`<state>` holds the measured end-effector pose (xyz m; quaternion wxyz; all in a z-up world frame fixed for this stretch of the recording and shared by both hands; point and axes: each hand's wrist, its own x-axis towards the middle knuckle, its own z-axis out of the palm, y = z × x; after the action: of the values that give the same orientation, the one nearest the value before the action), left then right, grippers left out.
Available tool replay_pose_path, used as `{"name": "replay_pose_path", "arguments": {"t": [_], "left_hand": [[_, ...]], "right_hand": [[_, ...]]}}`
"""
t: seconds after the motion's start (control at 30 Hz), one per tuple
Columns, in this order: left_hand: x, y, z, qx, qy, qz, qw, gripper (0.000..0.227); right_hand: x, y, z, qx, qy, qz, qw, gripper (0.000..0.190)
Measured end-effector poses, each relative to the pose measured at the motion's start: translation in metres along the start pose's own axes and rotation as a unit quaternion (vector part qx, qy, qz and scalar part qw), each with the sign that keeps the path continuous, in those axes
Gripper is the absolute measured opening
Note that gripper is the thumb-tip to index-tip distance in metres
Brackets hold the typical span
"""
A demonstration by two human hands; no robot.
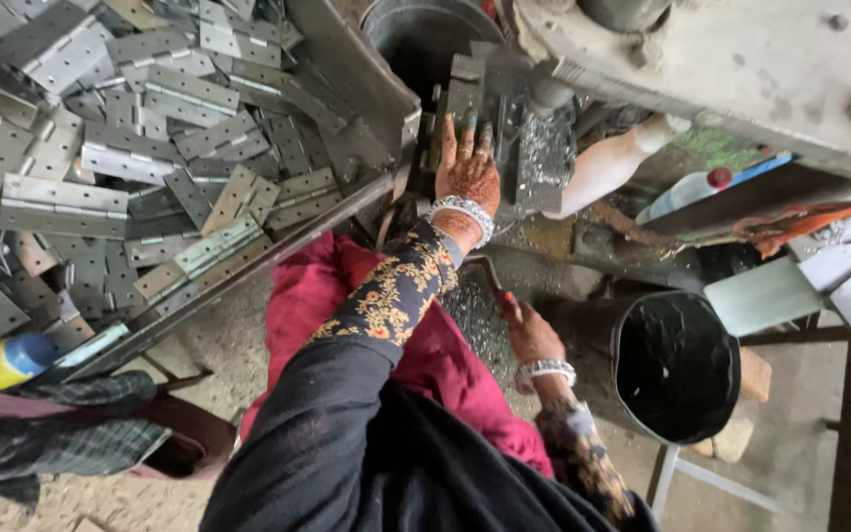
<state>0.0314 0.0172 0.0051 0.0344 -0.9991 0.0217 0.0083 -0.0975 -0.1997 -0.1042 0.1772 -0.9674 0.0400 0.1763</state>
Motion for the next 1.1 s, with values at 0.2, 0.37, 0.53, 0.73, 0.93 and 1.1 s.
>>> {"name": "replay_pose_path", "arguments": {"t": [0.2, 0.37, 0.53, 0.73, 0.93, 1.1], "left_hand": [[0.019, 0.01, -0.005, 0.013, -0.027, -0.047, 0.998, 0.05], [0.025, 0.001, -0.013, 0.017, -0.03, -0.024, 0.999, 0.049], [-0.004, 0.004, -0.006, -0.036, 0.074, -0.01, 0.997, 0.059], [-0.086, -0.022, 0.055, -0.098, 0.229, 0.167, 0.954, 0.021], [-0.023, 0.052, 0.005, -0.081, 0.404, 0.075, 0.908, 0.036], [-0.019, 0.056, -0.017, -0.112, 0.071, -0.043, 0.99, 0.019]], "right_hand": [[0.021, 0.031, 0.005, 0.076, 0.062, -0.021, 0.995, 0.07], [-0.001, 0.009, 0.026, 0.083, 0.01, -0.045, 0.996, 0.066], [-0.024, -0.028, -0.047, -0.029, 0.205, -0.092, 0.974, 0.069], [-0.053, -0.07, -0.103, 0.127, 0.34, -0.22, 0.905, 0.072], [-0.049, -0.072, -0.105, 0.086, 0.361, -0.179, 0.911, 0.067], [-0.043, -0.072, -0.102, -0.031, 0.068, 0.028, 0.997, 0.064]]}}
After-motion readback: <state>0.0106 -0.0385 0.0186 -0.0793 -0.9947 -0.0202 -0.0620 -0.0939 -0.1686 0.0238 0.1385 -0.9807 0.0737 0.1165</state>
